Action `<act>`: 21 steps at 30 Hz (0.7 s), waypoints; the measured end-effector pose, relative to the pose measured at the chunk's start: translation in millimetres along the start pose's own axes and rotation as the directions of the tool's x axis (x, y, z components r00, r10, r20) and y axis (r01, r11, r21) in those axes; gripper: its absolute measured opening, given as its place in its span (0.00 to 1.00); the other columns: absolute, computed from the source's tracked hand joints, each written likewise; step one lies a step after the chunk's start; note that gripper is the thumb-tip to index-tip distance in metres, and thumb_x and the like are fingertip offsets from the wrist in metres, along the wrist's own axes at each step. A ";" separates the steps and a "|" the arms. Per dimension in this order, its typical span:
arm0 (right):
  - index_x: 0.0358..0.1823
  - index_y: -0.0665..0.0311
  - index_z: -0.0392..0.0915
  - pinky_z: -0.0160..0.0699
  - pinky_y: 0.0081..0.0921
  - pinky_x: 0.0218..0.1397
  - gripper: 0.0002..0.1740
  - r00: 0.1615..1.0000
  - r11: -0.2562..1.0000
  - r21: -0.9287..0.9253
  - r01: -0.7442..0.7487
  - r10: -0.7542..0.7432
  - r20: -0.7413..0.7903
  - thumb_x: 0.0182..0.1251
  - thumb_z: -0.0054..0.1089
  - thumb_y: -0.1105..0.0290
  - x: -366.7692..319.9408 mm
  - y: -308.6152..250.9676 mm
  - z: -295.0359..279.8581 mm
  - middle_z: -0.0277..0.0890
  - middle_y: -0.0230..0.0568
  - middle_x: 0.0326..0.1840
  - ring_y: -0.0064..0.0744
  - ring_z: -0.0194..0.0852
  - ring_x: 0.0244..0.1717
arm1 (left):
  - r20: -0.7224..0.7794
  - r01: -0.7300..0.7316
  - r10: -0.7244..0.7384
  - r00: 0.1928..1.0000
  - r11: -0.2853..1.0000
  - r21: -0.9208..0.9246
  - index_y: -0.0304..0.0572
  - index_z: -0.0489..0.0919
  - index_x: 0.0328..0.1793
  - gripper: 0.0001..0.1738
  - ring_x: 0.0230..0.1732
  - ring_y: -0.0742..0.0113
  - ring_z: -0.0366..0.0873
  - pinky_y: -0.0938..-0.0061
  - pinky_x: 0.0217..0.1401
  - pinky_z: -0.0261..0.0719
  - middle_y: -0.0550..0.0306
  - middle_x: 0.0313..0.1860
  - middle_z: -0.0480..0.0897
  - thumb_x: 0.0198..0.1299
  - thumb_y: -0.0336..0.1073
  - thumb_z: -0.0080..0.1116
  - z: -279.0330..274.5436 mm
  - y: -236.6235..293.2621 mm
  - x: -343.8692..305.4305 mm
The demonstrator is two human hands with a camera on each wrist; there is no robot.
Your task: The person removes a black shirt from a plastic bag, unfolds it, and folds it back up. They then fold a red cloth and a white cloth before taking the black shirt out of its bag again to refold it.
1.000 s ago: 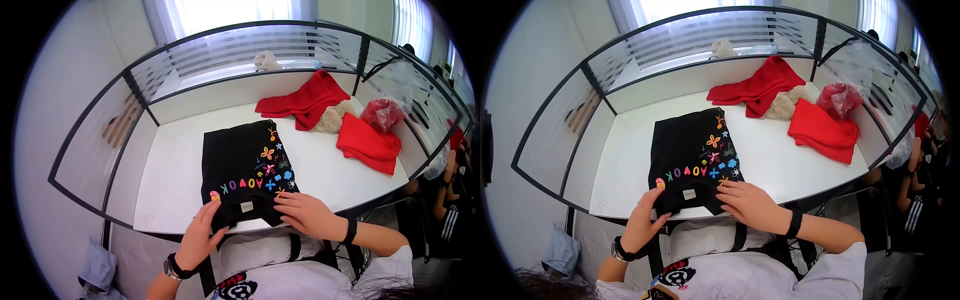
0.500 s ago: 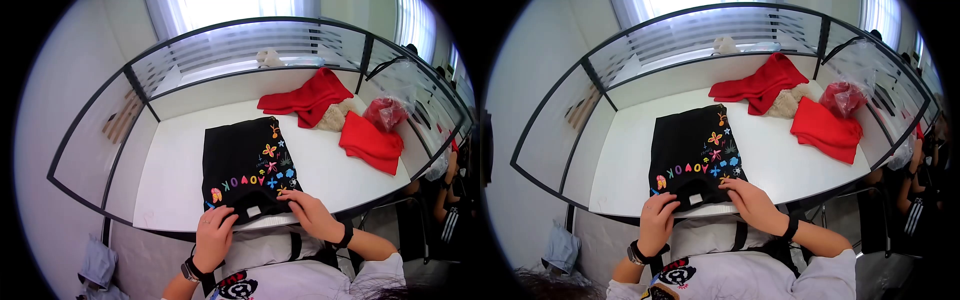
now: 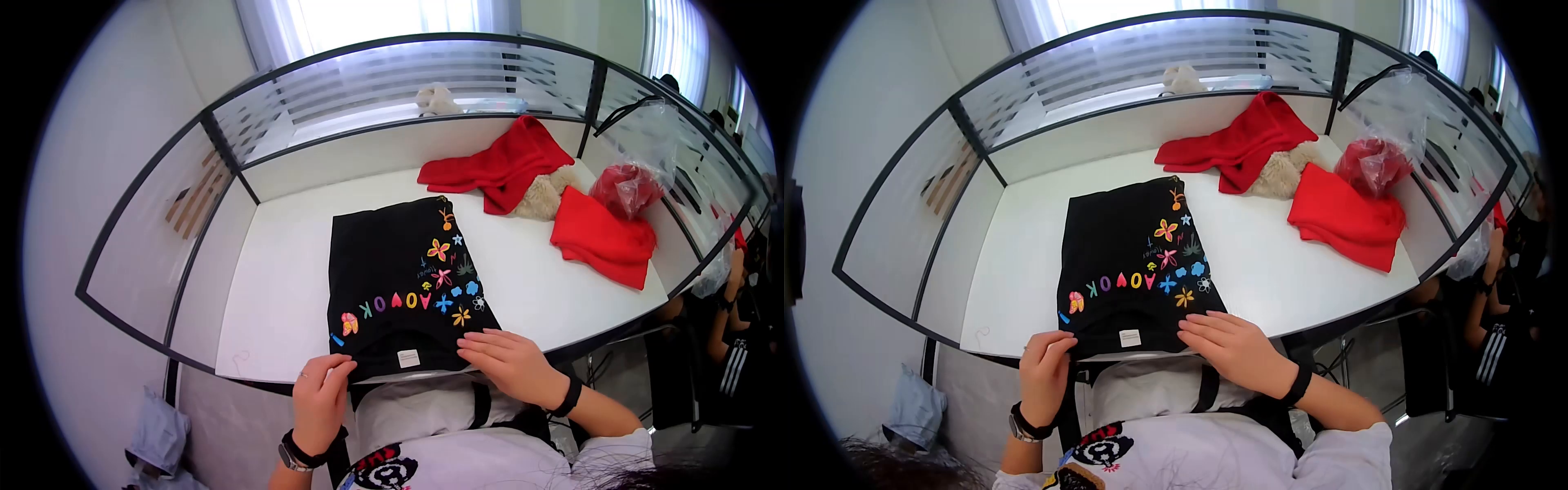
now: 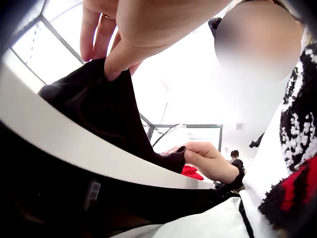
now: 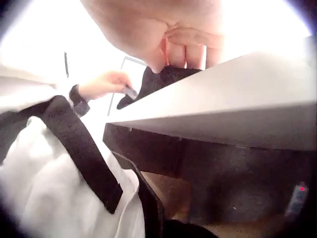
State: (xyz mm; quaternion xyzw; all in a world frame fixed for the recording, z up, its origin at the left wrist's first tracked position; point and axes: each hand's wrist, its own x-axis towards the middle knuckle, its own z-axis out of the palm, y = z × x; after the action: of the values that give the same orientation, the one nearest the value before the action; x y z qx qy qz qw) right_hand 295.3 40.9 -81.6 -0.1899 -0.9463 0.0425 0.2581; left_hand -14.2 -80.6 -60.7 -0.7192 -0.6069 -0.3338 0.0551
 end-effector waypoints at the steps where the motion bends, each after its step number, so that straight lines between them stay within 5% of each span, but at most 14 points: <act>1: 0.55 0.63 0.81 0.81 0.35 0.65 0.18 0.998 0.999 0.046 -0.028 0.031 -0.062 0.62 0.62 0.73 -0.8 1.6 -1.1 0.83 0.40 0.59 0.38 0.81 0.62 | -0.018 -0.089 0.090 0.996 0.995 0.035 0.38 0.83 0.48 0.18 0.51 0.51 0.81 0.59 0.54 0.80 0.54 0.47 0.83 0.48 0.19 0.62 -3.0 0.7 1.5; 2: 0.49 0.62 0.83 0.86 0.32 0.56 0.14 0.993 0.997 0.047 -0.057 0.061 -0.097 0.62 0.62 0.73 0.4 -0.2 -4.9 0.86 0.38 0.51 0.38 0.85 0.54 | -0.020 -0.173 0.177 0.984 0.977 0.121 0.38 0.83 0.46 0.16 0.50 0.55 0.81 0.59 0.55 0.79 0.55 0.45 0.83 0.49 0.22 0.61 -5.5 4.3 4.7; 6: 0.46 0.64 0.81 0.86 0.33 0.57 0.11 0.997 0.998 0.058 -0.015 0.019 -0.068 0.61 0.64 0.74 -4.0 -1.0 -4.7 0.85 0.42 0.49 0.40 0.85 0.53 | 0.165 -0.173 0.153 0.974 0.979 0.110 0.38 0.84 0.44 0.14 0.48 0.56 0.81 0.60 0.55 0.79 0.56 0.45 0.84 0.50 0.22 0.61 -2.4 12.8 -3.5; 11: 0.47 0.66 0.81 0.85 0.35 0.57 0.11 0.994 0.980 0.168 -0.111 0.111 0.010 0.65 0.66 0.71 1.0 1.5 -26.0 0.85 0.46 0.46 0.43 0.85 0.51 | 0.276 0.051 -0.014 0.961 0.991 -0.127 0.35 0.83 0.51 0.12 0.54 0.51 0.82 0.61 0.60 0.78 0.50 0.52 0.84 0.61 0.26 0.62 -24.5 8.2 3.0; 13: 0.52 0.68 0.80 0.84 0.32 0.56 0.14 0.926 0.836 0.407 -0.367 0.371 0.072 0.67 0.65 0.70 11.2 15.4 -39.0 0.84 0.49 0.48 0.43 0.85 0.51 | 0.204 0.228 -0.167 0.965 0.917 -0.328 0.35 0.81 0.57 0.14 0.61 0.56 0.81 0.64 0.65 0.76 0.50 0.57 0.83 0.65 0.26 0.58 -36.7 -3.8 18.4; 15: 0.58 0.69 0.77 0.83 0.31 0.56 0.19 0.862 0.700 0.572 -0.428 0.506 0.025 0.71 0.63 0.67 24.2 45.1 -38.5 0.84 0.49 0.51 0.42 0.85 0.52 | 0.165 0.351 -0.311 0.936 0.801 -0.484 0.33 0.75 0.64 0.18 0.66 0.57 0.78 0.67 0.68 0.75 0.48 0.63 0.79 0.68 0.26 0.55 -24.1 -45.0 27.0; 17: 0.62 0.70 0.74 0.81 0.32 0.61 0.23 0.751 0.547 0.549 -0.632 0.608 0.258 0.72 0.61 0.64 32.6 90.7 -29.9 0.83 0.48 0.53 0.37 0.84 0.55 | 0.357 0.558 -0.435 0.827 0.561 -0.611 0.32 0.67 0.72 0.24 0.71 0.54 0.73 0.64 0.75 0.68 0.43 0.69 0.74 0.71 0.31 0.53 -19.2 -71.4 46.9; 18: 0.64 0.73 0.72 0.80 0.32 0.63 0.26 0.674 0.415 0.572 -0.708 0.640 0.370 0.72 0.62 0.62 39.1 105.5 -24.8 0.83 0.49 0.54 0.37 0.82 0.58 | 0.496 0.641 -0.424 0.757 0.339 -0.689 0.29 0.66 0.72 0.25 0.70 0.54 0.73 0.63 0.74 0.70 0.42 0.68 0.73 0.72 0.31 0.53 -13.9 -89.3 55.4; 19: 0.64 0.73 0.72 0.80 0.32 0.63 0.26 0.675 0.415 0.578 -0.703 0.645 0.358 0.72 0.62 0.62 45.1 118.1 -17.3 0.83 0.49 0.54 0.37 0.82 0.58 | 0.627 0.701 -0.374 0.684 0.098 -0.706 0.27 0.65 0.72 0.25 0.69 0.54 0.74 0.63 0.74 0.73 0.40 0.68 0.73 0.73 0.32 0.53 -8.3 -107.7 64.6; 20: 0.64 0.75 0.72 0.80 0.32 0.63 0.27 0.646 0.205 0.709 -0.675 0.628 0.433 0.72 0.62 0.62 53.5 128.0 -11.5 0.82 0.50 0.55 0.37 0.81 0.59 | 0.675 0.694 -0.286 0.681 -0.042 -0.718 0.23 0.64 0.70 0.26 0.68 0.53 0.75 0.62 0.73 0.74 0.38 0.68 0.73 0.73 0.35 0.54 -5.1 -116.9 77.2; 21: 0.63 0.77 0.71 0.80 0.31 0.63 0.28 0.627 -0.023 0.788 -0.615 0.592 0.507 0.71 0.62 0.62 58.8 135.7 -6.6 0.82 0.50 0.55 0.36 0.80 0.60 | 0.680 0.712 -0.315 0.663 -0.019 -0.702 0.24 0.69 0.65 0.23 0.65 0.55 0.77 0.62 0.73 0.74 0.42 0.64 0.77 0.73 0.37 0.55 -1.0 -122.0 85.5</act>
State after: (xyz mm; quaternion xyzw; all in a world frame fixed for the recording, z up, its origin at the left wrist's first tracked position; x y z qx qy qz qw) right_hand 297.7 188.6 -72.3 -0.3936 -0.5579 0.6826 0.2606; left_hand -122.1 21.8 -52.9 -0.3493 -0.4908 -0.4983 -0.6235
